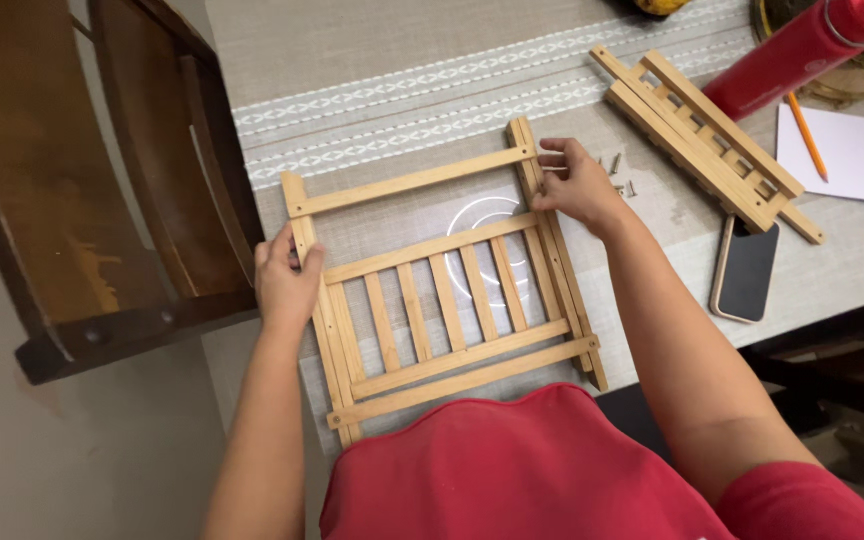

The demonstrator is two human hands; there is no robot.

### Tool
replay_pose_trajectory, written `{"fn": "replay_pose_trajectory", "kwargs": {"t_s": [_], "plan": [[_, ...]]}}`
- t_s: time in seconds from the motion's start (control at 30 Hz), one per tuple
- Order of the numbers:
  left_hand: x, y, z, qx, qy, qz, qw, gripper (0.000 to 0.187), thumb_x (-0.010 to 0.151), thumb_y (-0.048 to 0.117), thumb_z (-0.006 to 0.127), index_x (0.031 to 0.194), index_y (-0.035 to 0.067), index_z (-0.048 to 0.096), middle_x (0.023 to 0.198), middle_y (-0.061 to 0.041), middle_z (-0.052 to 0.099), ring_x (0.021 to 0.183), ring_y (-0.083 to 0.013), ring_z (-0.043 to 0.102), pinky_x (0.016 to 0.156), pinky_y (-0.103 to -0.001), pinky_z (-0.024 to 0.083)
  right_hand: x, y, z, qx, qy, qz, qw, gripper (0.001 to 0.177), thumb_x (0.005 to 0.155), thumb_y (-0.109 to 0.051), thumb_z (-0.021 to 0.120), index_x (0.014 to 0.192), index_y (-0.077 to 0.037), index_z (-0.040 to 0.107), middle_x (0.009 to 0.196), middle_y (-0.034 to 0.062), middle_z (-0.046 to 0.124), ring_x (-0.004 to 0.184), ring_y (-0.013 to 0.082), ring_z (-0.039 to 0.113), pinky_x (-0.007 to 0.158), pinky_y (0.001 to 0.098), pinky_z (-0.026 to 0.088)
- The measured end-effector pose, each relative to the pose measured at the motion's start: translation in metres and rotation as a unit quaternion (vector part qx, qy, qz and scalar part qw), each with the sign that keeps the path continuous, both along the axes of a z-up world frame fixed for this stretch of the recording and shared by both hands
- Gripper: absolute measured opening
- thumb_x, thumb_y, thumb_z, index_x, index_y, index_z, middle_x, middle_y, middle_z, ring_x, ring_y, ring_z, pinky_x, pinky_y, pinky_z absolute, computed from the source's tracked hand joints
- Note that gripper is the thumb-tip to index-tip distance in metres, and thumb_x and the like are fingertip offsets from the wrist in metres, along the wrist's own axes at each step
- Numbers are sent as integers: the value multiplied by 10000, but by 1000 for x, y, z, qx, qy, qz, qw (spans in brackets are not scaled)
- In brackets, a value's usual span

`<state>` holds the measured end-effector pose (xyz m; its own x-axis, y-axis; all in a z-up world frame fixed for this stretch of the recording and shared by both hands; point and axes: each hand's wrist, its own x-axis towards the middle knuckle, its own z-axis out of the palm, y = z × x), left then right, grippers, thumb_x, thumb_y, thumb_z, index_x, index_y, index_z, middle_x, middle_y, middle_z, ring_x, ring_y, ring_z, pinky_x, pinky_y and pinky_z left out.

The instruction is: The person assembles a small wooden rack by hand, aligning slats and securing them with screws using a screwdriver. They repeatedly position and tighten components on a table surface.

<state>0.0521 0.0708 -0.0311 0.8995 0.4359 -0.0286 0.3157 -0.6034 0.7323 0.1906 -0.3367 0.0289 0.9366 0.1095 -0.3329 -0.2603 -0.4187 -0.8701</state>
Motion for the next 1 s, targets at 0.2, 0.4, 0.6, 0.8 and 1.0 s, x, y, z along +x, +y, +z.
{"fn": "replay_pose_trajectory", "kwargs": {"t_s": [0.2,0.4,0.6,0.8,1.0], "plan": [[0,4,-2,20,13,-12,1000,545,946,287,744,1444,109,611,1135,-83,601,913,-197,647,892,-368,551,-6,-4,2,26,3,3,1000,530,955,5,527,1478,-35,449,1426,138,574,833,164,699,736,290,622],[2,9,2,-3,27,-32,999,572,930,278,745,1459,124,589,1183,-78,598,915,-189,663,888,-354,562,-10,1,-3,23,-10,4,1000,550,913,43,532,1457,-31,488,1405,157,584,819,183,714,730,292,621],[7,13,-7,-31,25,-27,999,655,853,314,791,1452,145,586,1185,-107,620,931,-211,684,895,-348,571,-11,0,-16,20,-38,-2,999,525,925,8,568,1446,-26,511,1326,179,630,948,207,708,721,305,646],[-23,19,-9,45,76,-28,996,573,932,357,746,1426,110,594,1210,-156,638,1077,-318,650,955,-420,530,-42,-15,-24,-164,-178,53,969,560,961,-59,668,1496,-9,511,1273,196,665,1047,271,698,817,376,614],[-93,1,14,-35,182,-10,983,536,937,323,671,1435,147,579,1216,-93,655,1018,-273,696,923,-406,546,-97,-34,-18,-132,30,4,991,661,927,-155,653,1526,-30,404,1226,150,650,882,249,713,639,333,608]]}}
